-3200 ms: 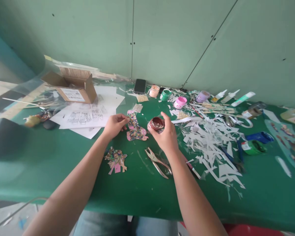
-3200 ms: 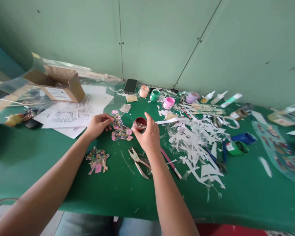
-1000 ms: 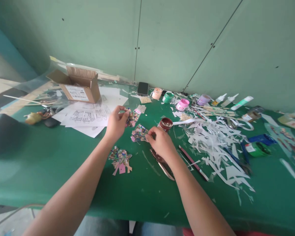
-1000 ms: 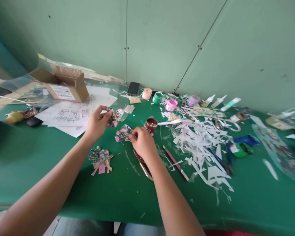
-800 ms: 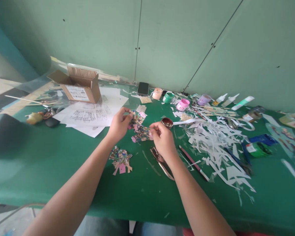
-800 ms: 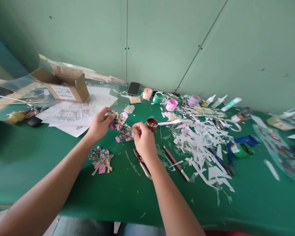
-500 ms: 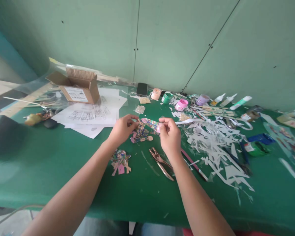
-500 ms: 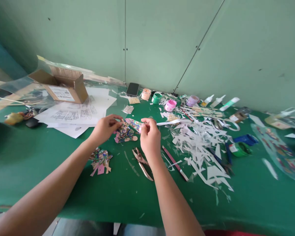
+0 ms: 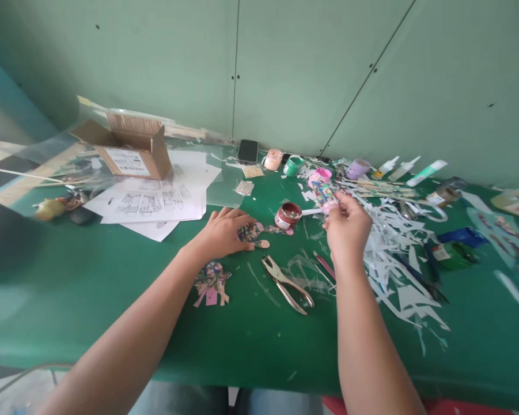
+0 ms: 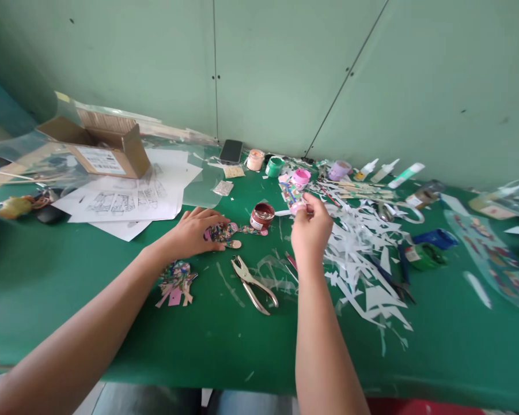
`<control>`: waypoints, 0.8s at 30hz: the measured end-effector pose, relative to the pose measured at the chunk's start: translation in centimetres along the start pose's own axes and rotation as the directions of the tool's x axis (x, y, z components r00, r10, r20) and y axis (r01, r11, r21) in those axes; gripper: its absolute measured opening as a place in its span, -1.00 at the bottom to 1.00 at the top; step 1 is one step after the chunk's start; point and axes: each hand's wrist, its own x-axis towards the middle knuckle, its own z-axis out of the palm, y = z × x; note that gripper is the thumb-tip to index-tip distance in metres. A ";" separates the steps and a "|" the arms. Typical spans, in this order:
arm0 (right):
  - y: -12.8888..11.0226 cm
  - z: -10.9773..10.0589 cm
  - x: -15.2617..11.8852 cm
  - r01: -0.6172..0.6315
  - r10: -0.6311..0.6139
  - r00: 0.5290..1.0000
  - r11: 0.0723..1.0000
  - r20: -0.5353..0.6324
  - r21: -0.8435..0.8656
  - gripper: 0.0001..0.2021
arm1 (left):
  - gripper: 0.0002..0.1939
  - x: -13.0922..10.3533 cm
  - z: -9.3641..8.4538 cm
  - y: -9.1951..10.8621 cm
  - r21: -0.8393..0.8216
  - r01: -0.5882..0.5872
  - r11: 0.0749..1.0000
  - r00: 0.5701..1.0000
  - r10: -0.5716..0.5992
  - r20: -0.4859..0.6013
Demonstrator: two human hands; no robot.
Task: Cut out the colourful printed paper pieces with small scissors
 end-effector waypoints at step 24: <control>0.6 1.7 -1.2 -0.085 0.100 0.984 0.991 0.148 -0.100 -0.81 | -0.79 0.4 0.6 0.0 0.003 -0.007 1.000 0.998 0.007 -0.067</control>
